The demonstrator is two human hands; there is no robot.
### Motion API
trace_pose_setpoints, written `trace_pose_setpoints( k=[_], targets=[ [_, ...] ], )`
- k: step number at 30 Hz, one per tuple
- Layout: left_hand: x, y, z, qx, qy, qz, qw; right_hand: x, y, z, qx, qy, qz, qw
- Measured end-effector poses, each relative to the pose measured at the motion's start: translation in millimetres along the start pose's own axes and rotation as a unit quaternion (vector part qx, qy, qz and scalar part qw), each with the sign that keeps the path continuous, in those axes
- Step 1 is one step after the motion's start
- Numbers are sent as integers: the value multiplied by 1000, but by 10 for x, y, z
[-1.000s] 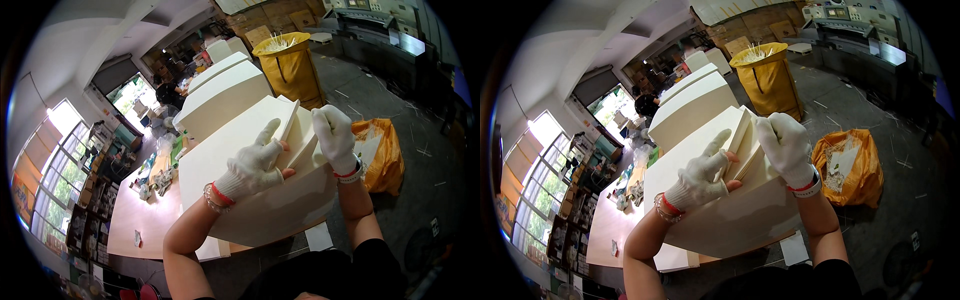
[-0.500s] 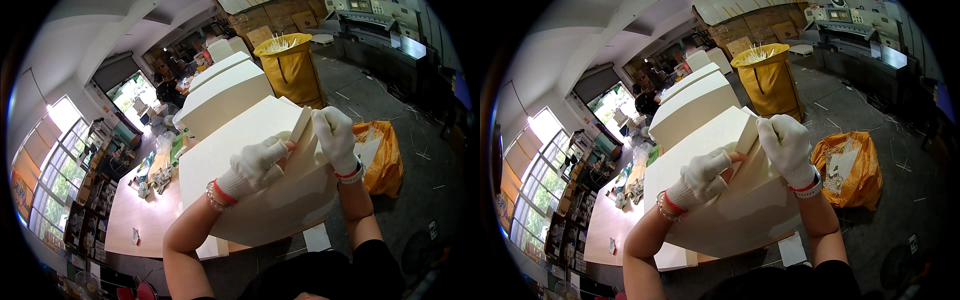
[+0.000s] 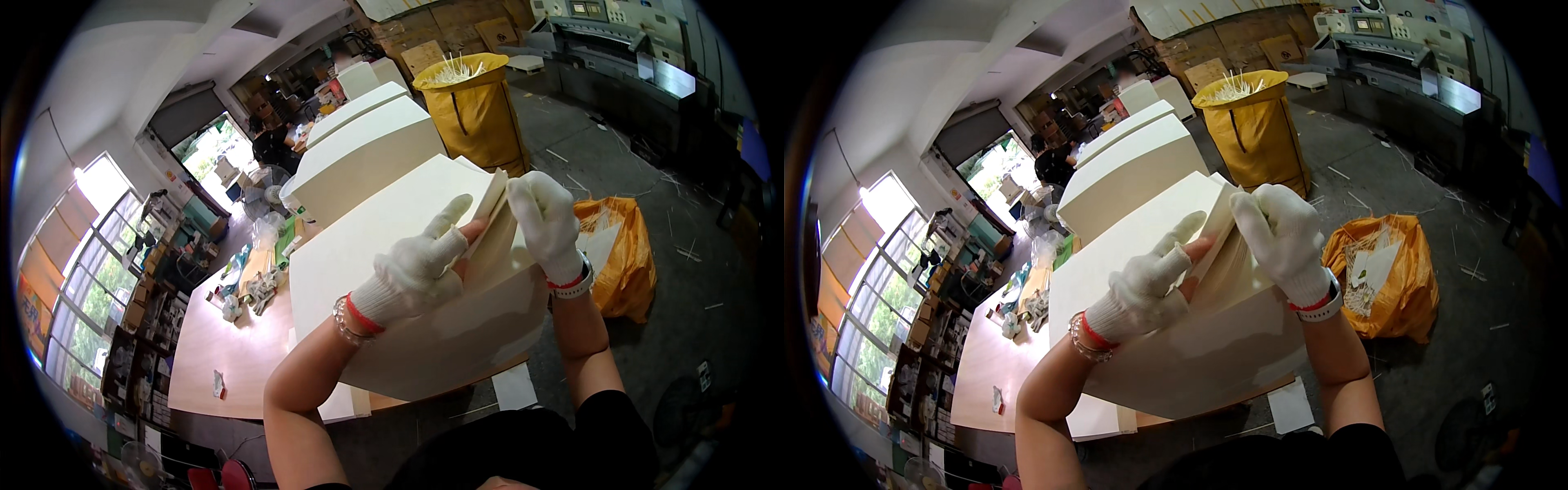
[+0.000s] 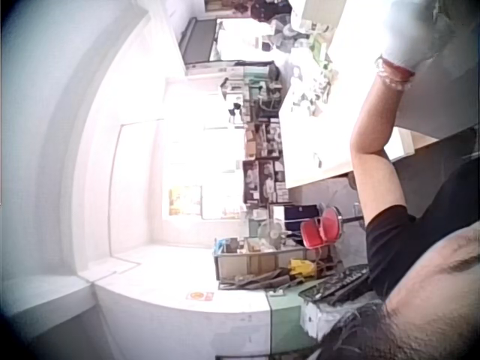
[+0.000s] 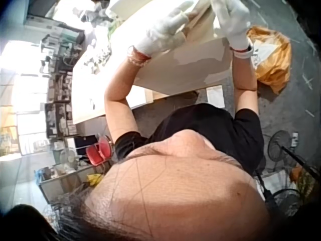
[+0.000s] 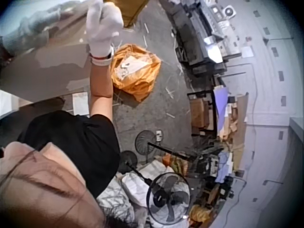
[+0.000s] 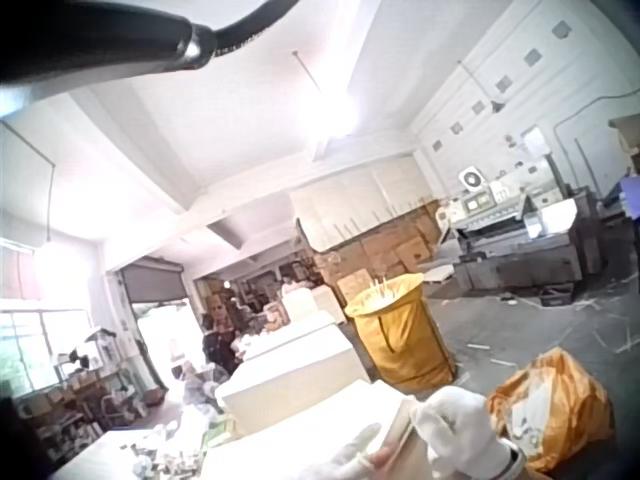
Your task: The person separates individual white paper sheets from a large stack by hand. They repeatedly pull a single sheet from the top of the stack and place it onto a growing pile on the table. The task is performed in a workshop environment with other people visible in the background.
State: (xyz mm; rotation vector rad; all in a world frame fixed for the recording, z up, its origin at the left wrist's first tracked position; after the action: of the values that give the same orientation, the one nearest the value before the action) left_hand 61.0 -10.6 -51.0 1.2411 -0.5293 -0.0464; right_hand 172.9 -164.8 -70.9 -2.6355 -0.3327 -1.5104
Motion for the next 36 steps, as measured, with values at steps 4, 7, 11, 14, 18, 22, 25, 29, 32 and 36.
trace_pose_setpoints(
  k=[4, 7, 11, 14, 18, 22, 25, 29, 32, 36],
  targets=[
    [4, 47, 68, -7, -24, -35, 999, -8, 5, 15, -24, 0, 1, 1000],
    [23, 71, 65, -16, -32, -61, 998, -1, -6, 14, -25, 32, 10, 999],
    [10, 25, 33, 1, -1, -23, 1000, 8, 19, 9, -10, 23, 23, 999],
    [9, 28, 37, 14, 7, -11, 1000, -3, 15, 9, 6, 9, 19, 1000],
    [15, 55, 69, 15, 12, -19, 1000, 8, 12, -16, 7, 15, 25, 1000],
    [21, 51, 106, 7, -3, -8, 1000, -8, 20, 8, 8, -17, 12, 1000],
    [16, 41, 95, 2, -22, -19, 1000, -6, 18, 3, 1, -12, 7, 1000],
    [11, 19, 18, -1, -12, -38, 999, -5, 14, 30, 12, 2, 26, 1000],
    [32, 52, 102, -4, 10, -29, 1000, -2, 23, 46, 27, 0, 32, 999],
    [26, 77, 99, -22, -5, -10, 1000, -15, 33, 51, 24, 2, 30, 999]
  ],
)
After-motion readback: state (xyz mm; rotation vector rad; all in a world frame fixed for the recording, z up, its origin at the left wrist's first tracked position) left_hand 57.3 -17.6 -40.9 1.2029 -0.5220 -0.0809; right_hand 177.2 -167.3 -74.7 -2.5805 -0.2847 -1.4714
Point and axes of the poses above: each hand's wrist, its own x-axis towards the middle knuckle, its own y-axis out of the back of the hand, z = x × y, the point moved 5 cm from there along x, towards the middle knuckle, and after that the axes turned 4 degrees about -z, right-handed, at the moved point
